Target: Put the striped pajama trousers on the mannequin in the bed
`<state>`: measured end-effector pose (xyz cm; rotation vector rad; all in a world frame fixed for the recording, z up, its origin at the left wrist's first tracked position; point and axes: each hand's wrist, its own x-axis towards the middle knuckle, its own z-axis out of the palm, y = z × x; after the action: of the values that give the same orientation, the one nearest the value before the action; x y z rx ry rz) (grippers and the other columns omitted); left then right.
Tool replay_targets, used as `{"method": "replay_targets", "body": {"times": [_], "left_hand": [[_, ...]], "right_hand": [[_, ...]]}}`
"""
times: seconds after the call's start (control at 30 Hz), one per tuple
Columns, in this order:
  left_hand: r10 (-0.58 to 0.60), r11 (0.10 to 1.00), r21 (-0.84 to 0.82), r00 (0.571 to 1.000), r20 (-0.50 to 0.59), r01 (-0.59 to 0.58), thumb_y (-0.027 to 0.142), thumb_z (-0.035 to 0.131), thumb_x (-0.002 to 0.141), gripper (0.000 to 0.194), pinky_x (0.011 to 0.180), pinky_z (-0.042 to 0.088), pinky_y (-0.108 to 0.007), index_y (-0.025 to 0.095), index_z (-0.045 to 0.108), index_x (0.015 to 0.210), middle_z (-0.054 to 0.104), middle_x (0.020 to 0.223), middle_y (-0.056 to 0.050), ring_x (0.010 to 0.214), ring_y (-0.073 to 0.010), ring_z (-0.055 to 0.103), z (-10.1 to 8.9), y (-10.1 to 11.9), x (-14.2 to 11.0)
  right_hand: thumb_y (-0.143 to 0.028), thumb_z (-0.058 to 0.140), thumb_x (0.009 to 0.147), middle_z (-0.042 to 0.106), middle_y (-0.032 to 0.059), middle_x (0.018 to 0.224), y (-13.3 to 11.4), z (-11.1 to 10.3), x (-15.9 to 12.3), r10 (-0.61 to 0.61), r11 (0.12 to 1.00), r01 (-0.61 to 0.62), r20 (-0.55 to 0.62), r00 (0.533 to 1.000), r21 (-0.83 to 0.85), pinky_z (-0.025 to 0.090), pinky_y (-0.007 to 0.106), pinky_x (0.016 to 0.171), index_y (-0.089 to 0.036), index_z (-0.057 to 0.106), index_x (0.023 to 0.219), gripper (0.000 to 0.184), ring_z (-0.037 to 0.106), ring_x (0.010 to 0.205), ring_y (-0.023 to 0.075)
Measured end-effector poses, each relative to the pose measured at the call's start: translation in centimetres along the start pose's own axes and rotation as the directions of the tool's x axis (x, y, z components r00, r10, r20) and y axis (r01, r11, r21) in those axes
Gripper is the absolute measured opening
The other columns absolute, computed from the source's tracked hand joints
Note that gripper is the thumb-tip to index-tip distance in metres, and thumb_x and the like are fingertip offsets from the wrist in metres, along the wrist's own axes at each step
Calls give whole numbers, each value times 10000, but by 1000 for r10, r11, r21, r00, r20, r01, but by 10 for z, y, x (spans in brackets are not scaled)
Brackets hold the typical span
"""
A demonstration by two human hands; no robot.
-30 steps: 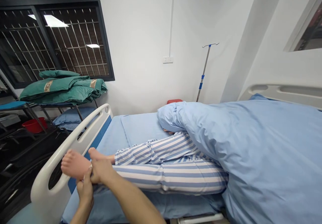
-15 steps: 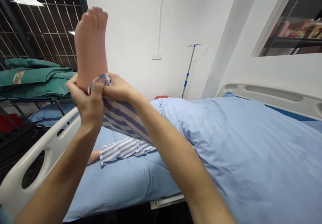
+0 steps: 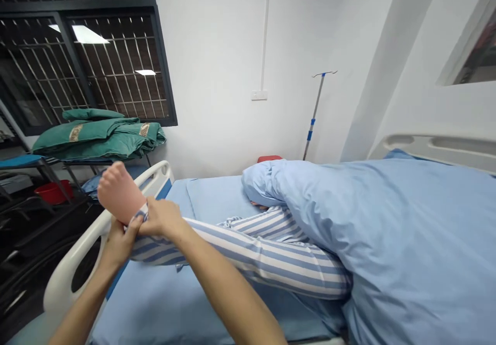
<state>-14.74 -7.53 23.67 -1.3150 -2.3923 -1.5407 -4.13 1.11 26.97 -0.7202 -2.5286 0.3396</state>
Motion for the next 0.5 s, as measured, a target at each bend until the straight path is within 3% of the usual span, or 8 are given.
{"method": "replay_targets", "body": {"times": [0.1,0.27,0.37,0.43,0.5], "left_hand": [[-189,962,229,970,153,151,623,390,725,528,702,457,-381,191,515,1002,658,932,-120,928,-326,602,4,-71,-17],[-300,916,360,899,319,177,549,343,778,511,714,476,-369,141,593,958,673,894,-143,917,-318,617,30,-181,-54],[-202,826,555,866,457,-100,264,413,768,396,761,463,-363,181,605,1104,661,966,-128,901,-290,619,52,-239,-79],[-189,749,617,815,548,-242,118,382,735,493,779,456,-355,234,577,1173,647,1025,-118,900,-269,618,64,-268,-94],[-172,710,638,806,566,-297,42,334,713,591,813,446,-343,291,538,1209,609,1130,-97,971,-250,596,71,-288,-104]], "right_hand": [[-473,490,661,646,105,832,-2,76,-7,40,999,-37,84,996,-34,449,362,596,-173,476,1007,458,622,740,294],[-438,549,607,648,140,892,4,182,-30,101,995,-94,219,970,-42,481,396,648,-139,512,1015,507,629,780,309],[-428,592,565,646,143,905,13,231,-49,196,980,-180,309,931,-80,492,420,651,-133,528,1019,545,629,777,323],[-410,619,544,643,144,901,18,255,-59,234,971,-203,353,906,-125,493,429,659,-129,533,1025,564,625,783,321],[-401,627,545,634,152,914,21,271,-65,253,964,-207,344,904,-165,488,440,676,-126,531,1033,568,616,805,318]]}}
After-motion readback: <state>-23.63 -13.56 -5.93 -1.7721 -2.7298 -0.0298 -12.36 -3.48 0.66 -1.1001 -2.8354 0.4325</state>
